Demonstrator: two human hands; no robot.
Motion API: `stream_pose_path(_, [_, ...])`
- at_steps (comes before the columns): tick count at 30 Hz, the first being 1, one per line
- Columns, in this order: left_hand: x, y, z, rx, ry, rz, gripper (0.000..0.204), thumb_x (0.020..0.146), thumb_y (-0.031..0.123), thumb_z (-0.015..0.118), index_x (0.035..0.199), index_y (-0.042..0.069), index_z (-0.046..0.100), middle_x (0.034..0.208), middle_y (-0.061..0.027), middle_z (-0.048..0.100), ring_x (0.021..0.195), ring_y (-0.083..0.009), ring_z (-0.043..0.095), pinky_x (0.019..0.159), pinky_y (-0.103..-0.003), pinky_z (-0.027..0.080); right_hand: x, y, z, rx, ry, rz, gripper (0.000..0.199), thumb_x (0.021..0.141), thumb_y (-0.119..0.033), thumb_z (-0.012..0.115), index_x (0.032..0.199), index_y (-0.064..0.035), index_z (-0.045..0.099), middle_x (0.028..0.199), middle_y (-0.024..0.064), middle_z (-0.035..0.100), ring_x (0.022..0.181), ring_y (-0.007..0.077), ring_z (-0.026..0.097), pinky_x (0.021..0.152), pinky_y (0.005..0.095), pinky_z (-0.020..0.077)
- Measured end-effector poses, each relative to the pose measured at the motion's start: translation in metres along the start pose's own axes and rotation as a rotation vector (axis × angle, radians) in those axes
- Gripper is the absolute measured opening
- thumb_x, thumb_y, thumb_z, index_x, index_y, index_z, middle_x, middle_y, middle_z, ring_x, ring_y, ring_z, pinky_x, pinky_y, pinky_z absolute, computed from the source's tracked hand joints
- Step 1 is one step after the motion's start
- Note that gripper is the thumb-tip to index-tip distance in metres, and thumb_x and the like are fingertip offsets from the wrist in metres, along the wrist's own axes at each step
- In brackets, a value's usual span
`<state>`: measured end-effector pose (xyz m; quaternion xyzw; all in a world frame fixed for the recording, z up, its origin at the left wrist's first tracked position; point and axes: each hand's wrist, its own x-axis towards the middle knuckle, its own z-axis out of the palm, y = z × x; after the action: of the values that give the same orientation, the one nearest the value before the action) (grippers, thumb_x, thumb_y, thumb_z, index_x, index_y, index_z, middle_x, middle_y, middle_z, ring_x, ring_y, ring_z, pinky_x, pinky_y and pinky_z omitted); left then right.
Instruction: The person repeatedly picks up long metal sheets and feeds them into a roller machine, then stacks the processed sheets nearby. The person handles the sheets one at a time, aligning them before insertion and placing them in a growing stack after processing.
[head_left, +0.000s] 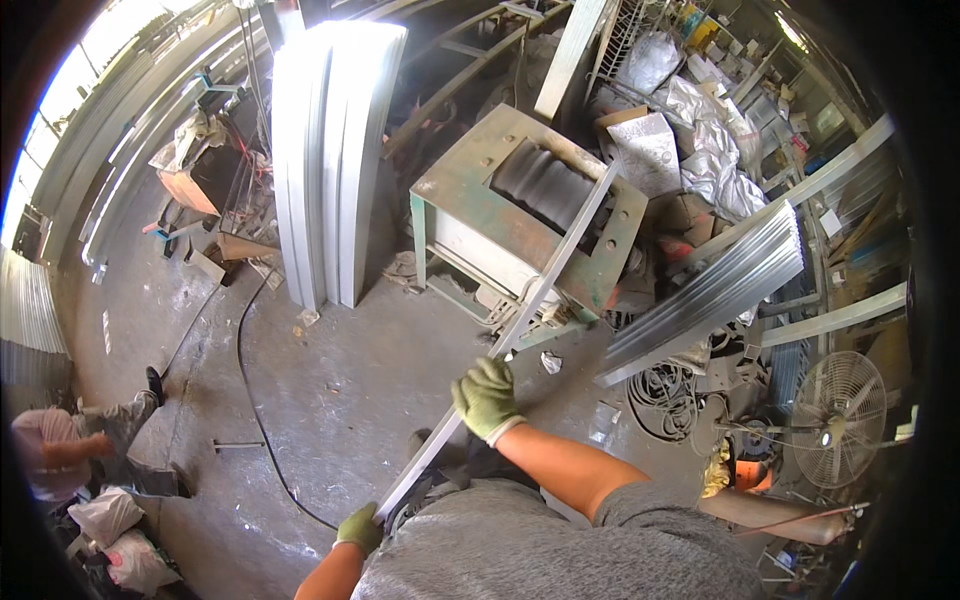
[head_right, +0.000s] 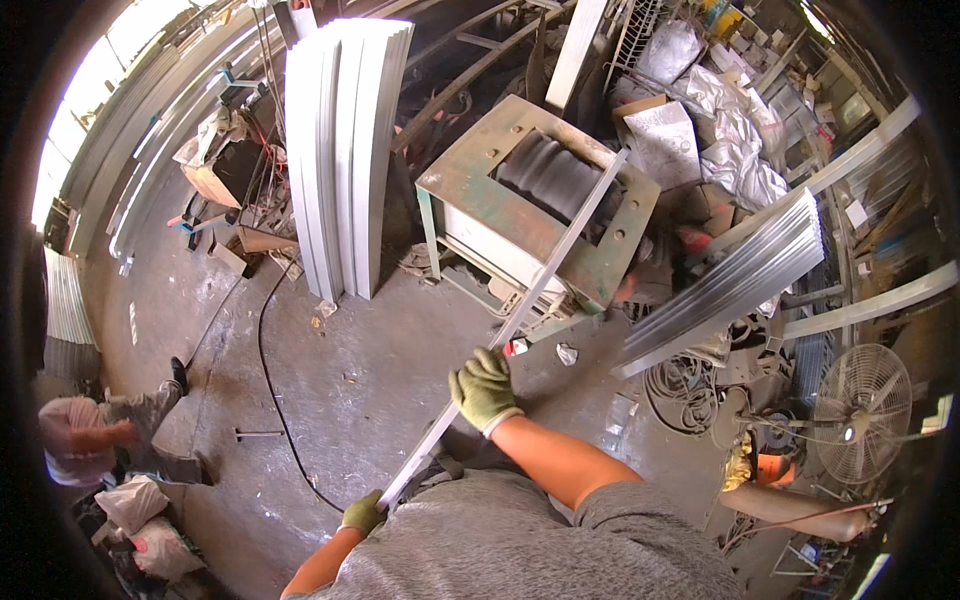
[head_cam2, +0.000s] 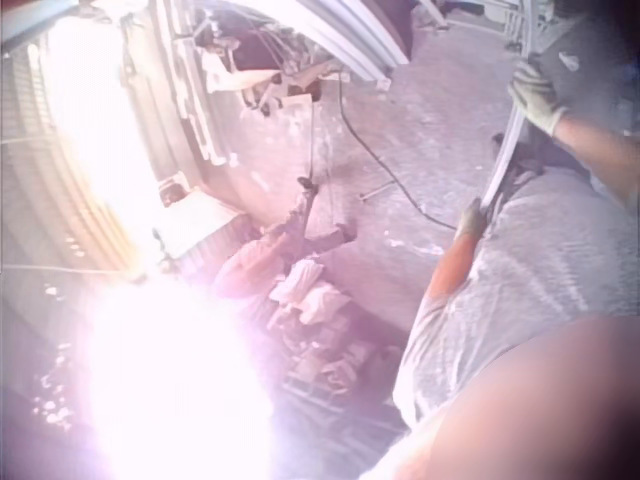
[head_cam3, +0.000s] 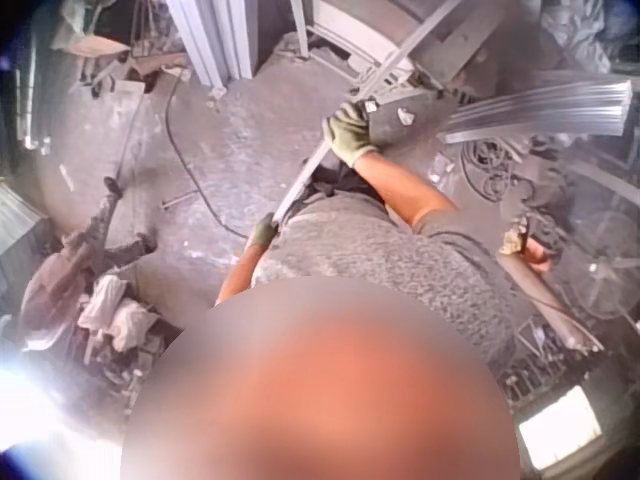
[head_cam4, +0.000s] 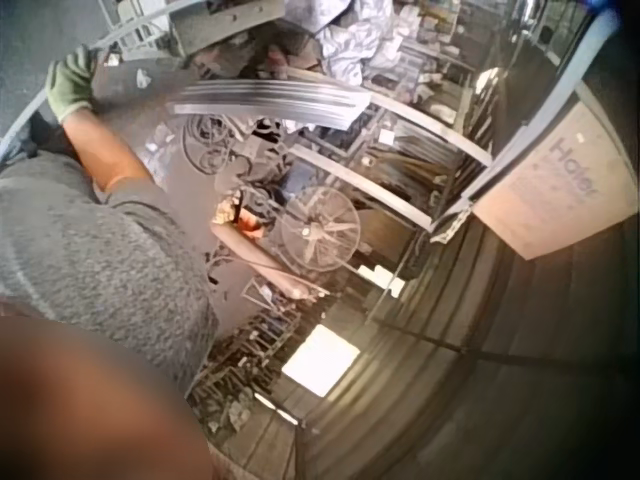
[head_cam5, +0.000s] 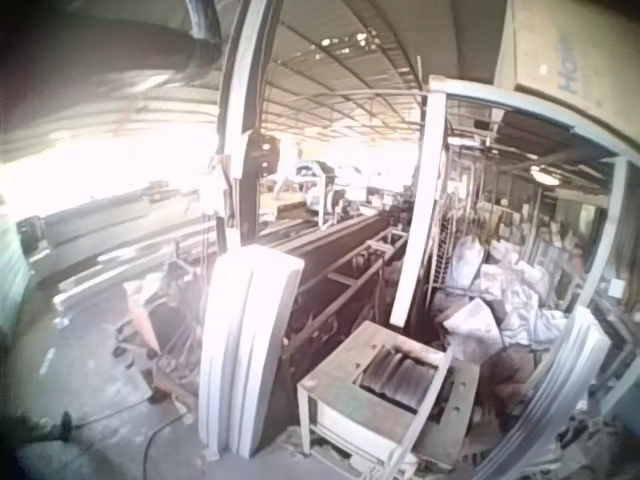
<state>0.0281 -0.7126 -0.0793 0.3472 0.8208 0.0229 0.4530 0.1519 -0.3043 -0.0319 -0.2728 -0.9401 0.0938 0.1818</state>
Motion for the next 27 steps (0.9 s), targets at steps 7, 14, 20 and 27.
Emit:
stream_pose_path(7, [-0.047,-0.093,0.029,0.028,0.046,-0.145,0.026,0.099,0.029,0.067,0.12,0.015,0.066,0.114,-0.0212,0.077,0.109,-0.0467,0.072,0.09,-0.056,0.058,-0.043,-0.046,0.004,0.277,-0.083,-0.189,0.025,0.098,-0.037,0.069,0.097,-0.0123,0.075,0.113,0.0043,0.071,0.127,0.0306,0.058,0.112,0.0521,0.041])
stream_pose_path(14, [-0.062,-0.142,0.05,-0.212,0.109,-0.02,0.039,0.097,0.041,0.077,0.129,0.02,0.072,0.119,-0.0172,0.079,0.111,-0.0426,0.075,0.089,-0.052,0.057,-0.044,-0.036,0.017,0.364,-0.088,-0.418,0.035,0.1,-0.039,0.067,0.121,-0.0125,0.077,0.138,0.0076,0.07,0.136,0.0294,0.059,0.118,0.0523,0.0404])
stream_pose_path(20, [0.027,-0.002,-0.011,-0.145,-0.042,-0.128,0.048,0.094,0.043,0.076,0.135,0.018,0.074,0.117,-0.0202,0.079,0.114,-0.0429,0.074,0.098,-0.05,0.058,0.035,0.045,0.013,0.193,-0.016,-0.105,0.028,0.1,-0.033,0.067,0.105,-0.0069,0.076,0.129,0.0124,0.072,0.139,0.0377,0.056,0.128,0.0596,0.0302])
stream_pose_path(27, [0.099,0.172,-0.129,-0.558,0.076,0.09,0.059,0.087,0.05,0.087,0.122,0.004,0.078,0.107,-0.0155,0.082,0.098,-0.023,0.077,0.089,-0.039,0.06,0.195,0.176,0.008,0.061,0.158,0.044,0.032,0.108,-0.029,0.06,0.089,-0.0069,0.074,0.107,0.0099,0.079,0.129,0.0352,0.064,0.126,0.0538,0.0334])
